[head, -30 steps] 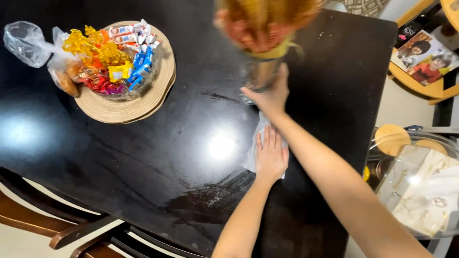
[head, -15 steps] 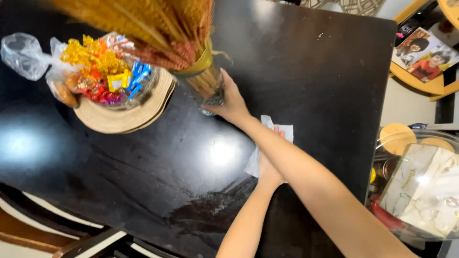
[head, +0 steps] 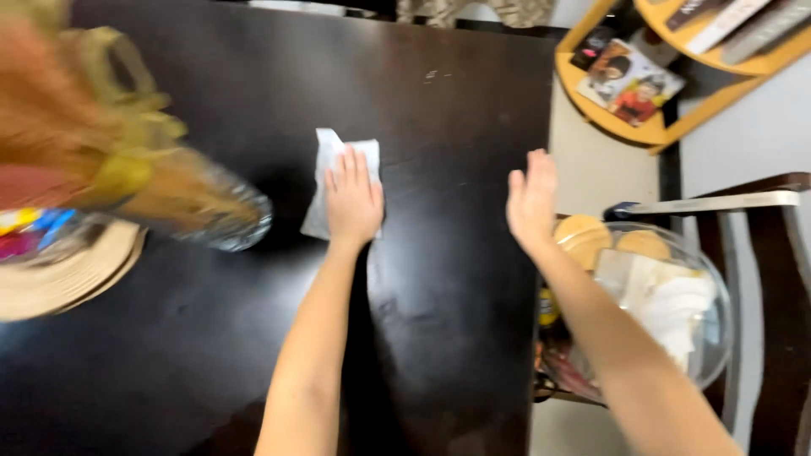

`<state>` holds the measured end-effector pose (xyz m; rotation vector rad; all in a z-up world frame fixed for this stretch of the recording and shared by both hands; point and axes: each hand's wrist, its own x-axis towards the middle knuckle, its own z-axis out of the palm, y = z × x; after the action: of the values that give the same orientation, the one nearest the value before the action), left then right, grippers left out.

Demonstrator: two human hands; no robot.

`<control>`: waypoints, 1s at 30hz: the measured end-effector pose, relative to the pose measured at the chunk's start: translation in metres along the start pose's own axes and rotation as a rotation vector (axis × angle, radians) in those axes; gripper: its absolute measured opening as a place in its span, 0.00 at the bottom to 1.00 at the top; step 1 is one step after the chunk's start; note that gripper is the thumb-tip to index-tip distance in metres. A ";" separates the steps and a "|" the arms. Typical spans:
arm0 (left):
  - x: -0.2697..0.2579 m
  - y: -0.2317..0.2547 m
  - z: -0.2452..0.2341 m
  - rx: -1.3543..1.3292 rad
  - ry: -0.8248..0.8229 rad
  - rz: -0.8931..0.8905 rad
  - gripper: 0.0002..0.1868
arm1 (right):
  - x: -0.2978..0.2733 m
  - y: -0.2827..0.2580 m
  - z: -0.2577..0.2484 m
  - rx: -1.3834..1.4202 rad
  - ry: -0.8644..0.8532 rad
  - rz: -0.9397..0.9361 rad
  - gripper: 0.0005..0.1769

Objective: The person uses a white tissue to wipe down a dining table, a standing fan, and a corner shelf unit.

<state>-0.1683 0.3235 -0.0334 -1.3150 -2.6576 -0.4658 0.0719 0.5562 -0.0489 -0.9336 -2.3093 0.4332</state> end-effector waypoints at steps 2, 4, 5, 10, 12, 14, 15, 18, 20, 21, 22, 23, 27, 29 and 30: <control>0.038 0.025 0.025 -0.059 0.013 -0.001 0.37 | 0.004 -0.017 -0.012 0.087 0.007 0.040 0.32; 0.063 0.071 0.049 -0.112 0.013 -0.002 0.36 | -0.001 -0.025 -0.017 0.179 0.012 0.089 0.33; 0.071 0.104 0.060 -0.132 -0.011 0.099 0.37 | -0.004 -0.024 -0.017 0.221 0.035 0.093 0.34; 0.050 0.220 0.065 -0.003 -0.120 0.398 0.39 | -0.009 -0.018 -0.023 0.211 0.095 0.054 0.35; 0.022 0.208 0.071 -0.266 -0.098 0.376 0.35 | -0.012 -0.025 -0.028 0.165 0.060 0.016 0.35; 0.009 0.143 0.059 -0.246 -0.009 0.251 0.38 | -0.006 -0.028 -0.029 0.162 0.045 0.032 0.35; 0.000 0.110 0.054 -0.231 0.076 0.126 0.41 | -0.005 -0.029 -0.029 0.152 0.027 0.051 0.35; 0.039 -0.006 0.029 0.069 0.121 -0.030 0.39 | -0.005 -0.033 -0.035 0.193 0.006 0.113 0.35; 0.082 -0.050 0.030 0.099 0.095 -0.104 0.38 | -0.008 -0.032 -0.031 0.227 0.020 0.124 0.35; 0.108 -0.070 0.033 0.125 0.075 -0.181 0.37 | -0.006 -0.030 -0.029 0.257 0.038 0.128 0.36; 0.133 -0.068 0.034 0.117 0.069 -0.174 0.37 | -0.004 -0.031 -0.031 0.247 0.040 0.136 0.36; 0.158 -0.066 0.037 0.029 0.079 -0.186 0.36 | -0.003 -0.031 -0.031 0.276 0.047 0.138 0.37; 0.244 0.011 0.073 -0.049 -0.048 -0.063 0.38 | -0.008 -0.035 -0.037 0.337 0.061 0.175 0.41; 0.263 0.084 0.106 -0.113 -0.066 0.063 0.38 | -0.007 -0.033 -0.036 0.332 0.077 0.189 0.42; 0.270 0.118 0.119 -0.161 -0.080 0.171 0.38 | -0.008 -0.034 -0.035 0.345 0.081 0.193 0.43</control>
<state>-0.2371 0.6329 -0.0507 -1.6241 -2.5856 -0.6267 0.0811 0.5293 -0.0086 -0.9801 -1.9939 0.8292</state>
